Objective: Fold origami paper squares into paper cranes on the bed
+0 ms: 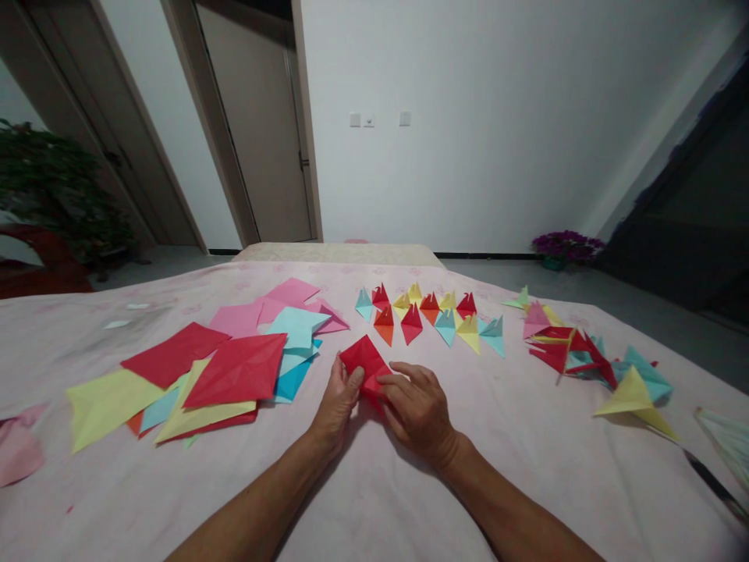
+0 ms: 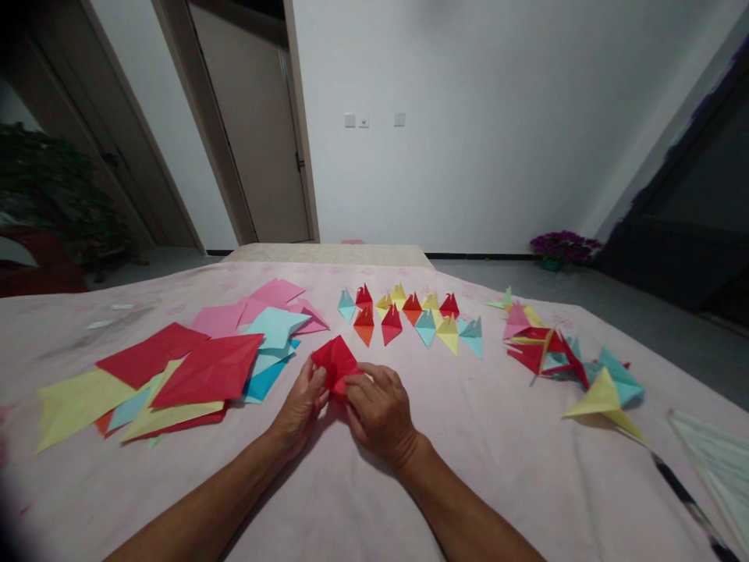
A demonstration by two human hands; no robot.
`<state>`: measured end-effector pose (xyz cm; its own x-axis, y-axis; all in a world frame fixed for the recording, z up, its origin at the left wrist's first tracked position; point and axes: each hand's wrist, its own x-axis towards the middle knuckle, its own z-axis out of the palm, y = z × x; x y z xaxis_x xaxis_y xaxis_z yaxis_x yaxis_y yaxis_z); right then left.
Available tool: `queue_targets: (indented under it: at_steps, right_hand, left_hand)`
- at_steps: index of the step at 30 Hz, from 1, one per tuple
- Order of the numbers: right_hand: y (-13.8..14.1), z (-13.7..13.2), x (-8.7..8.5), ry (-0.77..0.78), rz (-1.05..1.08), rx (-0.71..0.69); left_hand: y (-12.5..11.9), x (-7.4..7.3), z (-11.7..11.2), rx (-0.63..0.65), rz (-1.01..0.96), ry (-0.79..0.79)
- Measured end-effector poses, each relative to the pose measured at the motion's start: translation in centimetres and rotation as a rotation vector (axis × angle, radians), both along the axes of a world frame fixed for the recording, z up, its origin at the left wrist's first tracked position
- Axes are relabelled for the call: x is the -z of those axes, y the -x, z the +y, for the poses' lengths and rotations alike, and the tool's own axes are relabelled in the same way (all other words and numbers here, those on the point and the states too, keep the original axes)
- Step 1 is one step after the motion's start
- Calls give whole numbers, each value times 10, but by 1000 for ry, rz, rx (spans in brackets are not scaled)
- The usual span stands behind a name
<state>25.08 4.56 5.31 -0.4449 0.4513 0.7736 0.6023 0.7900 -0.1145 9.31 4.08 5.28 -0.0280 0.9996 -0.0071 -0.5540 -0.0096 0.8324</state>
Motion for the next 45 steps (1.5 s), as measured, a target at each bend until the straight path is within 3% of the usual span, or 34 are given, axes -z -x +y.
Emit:
queue_targets:
  at_steps: [6, 13, 19, 29, 36, 45]
  right_hand:
    - [1, -3, 1, 36, -134, -124]
    - [-15, 7, 1, 74, -48, -58]
    - [-27, 17, 1, 47, -6, -34]
    - [-27, 19, -1, 74, -14, -89]
    - [-24, 17, -1, 102, 20, -61]
    - [-19, 11, -8, 116, -77, -29]
  left_hand:
    - [3, 4, 3, 58, -111, 38]
    - [23, 16, 21, 72, -254, 214]
    - [43, 19, 33, 255, -257, 294]
    - [45, 5, 25, 393, -104, 120]
    - [51, 3, 23, 488, -9, 121]
    - [43, -2, 18, 559, 58, 111]
